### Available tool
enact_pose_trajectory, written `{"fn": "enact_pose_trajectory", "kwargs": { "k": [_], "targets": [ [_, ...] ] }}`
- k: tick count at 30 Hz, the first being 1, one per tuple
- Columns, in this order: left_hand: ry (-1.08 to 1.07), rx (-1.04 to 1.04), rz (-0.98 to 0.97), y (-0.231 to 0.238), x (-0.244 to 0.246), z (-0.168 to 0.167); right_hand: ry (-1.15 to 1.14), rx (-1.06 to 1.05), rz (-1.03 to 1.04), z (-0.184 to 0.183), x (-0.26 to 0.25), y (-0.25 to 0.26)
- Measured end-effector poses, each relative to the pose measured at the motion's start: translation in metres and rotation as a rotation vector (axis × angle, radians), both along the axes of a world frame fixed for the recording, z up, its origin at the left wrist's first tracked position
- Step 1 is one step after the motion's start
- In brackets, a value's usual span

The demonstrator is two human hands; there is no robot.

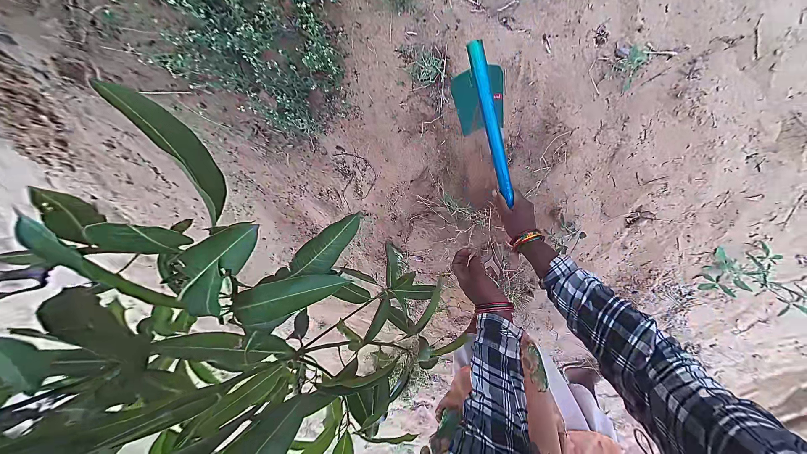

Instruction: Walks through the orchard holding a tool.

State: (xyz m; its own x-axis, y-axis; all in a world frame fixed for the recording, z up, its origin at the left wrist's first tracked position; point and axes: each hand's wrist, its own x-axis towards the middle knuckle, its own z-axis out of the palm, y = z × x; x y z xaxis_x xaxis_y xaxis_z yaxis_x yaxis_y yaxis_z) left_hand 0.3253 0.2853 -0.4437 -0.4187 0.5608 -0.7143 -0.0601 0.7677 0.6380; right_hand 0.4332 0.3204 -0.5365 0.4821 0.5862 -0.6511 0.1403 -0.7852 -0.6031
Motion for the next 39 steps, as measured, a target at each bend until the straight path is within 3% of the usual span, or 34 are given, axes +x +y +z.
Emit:
{"fn": "enact_pose_trajectory", "kwargs": {
  "k": [2,4,8,10,13,19,25,28,31,34,37,39],
  "targets": [
    [-0.007,-0.03,-0.012,-0.008,0.002,0.0,-0.04,0.025,0.015,-0.012,0.035,0.03],
    [-0.021,-0.058,-0.004,-0.012,0.004,0.003,-0.027,-0.107,0.047,-0.012,0.05,0.012],
    [-0.025,-0.073,-0.026,-0.015,0.013,0.005,0.056,-0.397,-0.036,0.015,0.007,-0.145],
    [-0.023,-0.07,-0.038,-0.02,0.019,0.004,0.065,-0.435,-0.093,0.038,-0.017,-0.218],
    [-0.023,-0.065,-0.097,-0.038,0.028,0.001,0.072,-0.393,-0.161,0.061,-0.021,-0.257],
    [-0.077,-0.046,-0.207,-0.07,0.035,-0.003,0.076,-0.132,-0.099,0.057,0.036,-0.182],
    [-0.362,-0.096,-0.401,-0.069,0.03,0.0,0.182,-0.054,0.134,0.076,0.004,-0.229],
    [-0.293,-0.048,-0.203,-0.067,0.023,-0.008,0.407,-0.067,0.358,0.075,-0.005,-0.232],
    [-0.021,-0.079,-0.015,-0.057,0.011,-0.008,0.439,-0.047,0.522,0.045,-0.002,-0.185],
    [0.106,-0.062,0.041,-0.043,0.001,-0.004,0.13,-0.02,0.486,-0.006,0.001,-0.105],
    [0.15,-0.013,0.014,-0.038,-0.009,-0.004,0.091,-0.265,0.572,-0.072,0.0,-0.035],
    [0.154,-0.014,-0.008,-0.036,-0.014,-0.004,0.141,-0.419,0.583,-0.096,-0.009,-0.02]
  ]
}}
